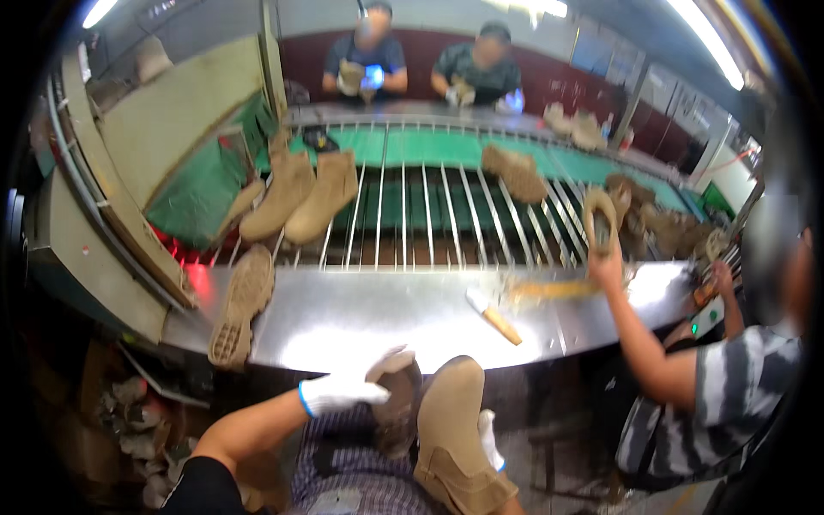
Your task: The person handles footwear components on a conveyor belt, including picking up boots, using a small knife to trim material from the soles, and placing the shoes back onto the belt.
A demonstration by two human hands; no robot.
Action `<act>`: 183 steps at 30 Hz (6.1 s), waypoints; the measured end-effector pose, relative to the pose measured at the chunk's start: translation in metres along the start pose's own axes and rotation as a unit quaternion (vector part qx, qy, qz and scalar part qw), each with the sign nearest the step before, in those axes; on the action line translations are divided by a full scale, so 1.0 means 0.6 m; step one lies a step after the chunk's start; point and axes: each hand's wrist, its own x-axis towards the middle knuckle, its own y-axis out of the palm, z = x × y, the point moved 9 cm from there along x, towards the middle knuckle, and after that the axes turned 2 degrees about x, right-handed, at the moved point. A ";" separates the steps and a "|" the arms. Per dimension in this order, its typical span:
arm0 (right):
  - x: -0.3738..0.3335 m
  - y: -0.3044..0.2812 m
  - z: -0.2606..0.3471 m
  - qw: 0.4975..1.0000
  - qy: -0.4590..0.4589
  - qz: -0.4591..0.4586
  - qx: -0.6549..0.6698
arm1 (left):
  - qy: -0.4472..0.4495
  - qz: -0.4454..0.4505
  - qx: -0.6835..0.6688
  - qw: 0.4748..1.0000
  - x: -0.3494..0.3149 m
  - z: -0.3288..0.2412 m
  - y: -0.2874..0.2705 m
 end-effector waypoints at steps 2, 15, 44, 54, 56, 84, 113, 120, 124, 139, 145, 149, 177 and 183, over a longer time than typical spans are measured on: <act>-0.005 -0.002 -0.033 0.999 0.039 -0.004 0.024 | -0.047 0.012 -0.087 0.995 -0.011 0.025 -0.007; 0.074 -0.018 -0.151 0.989 0.087 0.096 0.076 | -0.131 0.094 -0.146 0.976 0.053 -0.010 -0.003; -0.041 0.001 -0.010 0.988 0.019 -0.108 -0.106 | -0.044 -0.084 0.128 0.987 0.082 -0.026 -0.015; -0.027 -0.051 -0.046 0.997 -0.035 -0.018 -0.063 | -0.042 0.064 0.063 0.995 0.084 -0.033 0.055; -0.031 -0.047 -0.044 0.998 -0.022 -0.019 -0.057 | -0.033 0.069 0.149 0.986 0.079 -0.064 0.071; -0.014 -0.024 -0.030 0.975 -0.066 0.086 -0.195 | 0.091 0.031 0.259 0.961 0.008 -0.124 0.093; -0.013 0.007 -0.024 0.971 -0.071 0.118 -0.195 | 0.078 0.067 0.230 0.968 -0.014 -0.127 0.087; -0.017 0.007 -0.027 0.969 -0.080 0.105 -0.211 | 0.021 0.091 0.213 0.973 -0.014 -0.124 0.087; -0.028 -0.002 -0.014 0.958 -0.117 0.076 -0.250 | 0.009 0.114 0.213 0.970 0.001 -0.131 0.090; 0.063 0.096 0.052 0.809 -0.070 0.191 -0.551 | -0.014 0.060 0.412 0.909 0.006 -0.244 0.008; 0.110 0.294 0.247 0.712 -0.296 0.212 -0.601 | 0.036 -0.042 -0.018 0.998 -0.050 -0.107 -0.028; 0.111 0.290 0.255 0.710 -0.160 0.217 -0.650 | 0.086 -0.162 0.226 0.957 -0.198 -0.006 0.009; 0.042 0.326 0.262 0.486 -0.289 0.250 -0.786 | 0.148 -0.068 0.222 0.961 -0.068 -0.120 0.015; 0.055 0.320 0.259 0.522 -0.281 0.262 -0.761 | 0.046 -0.050 0.262 0.963 -0.085 -0.124 0.030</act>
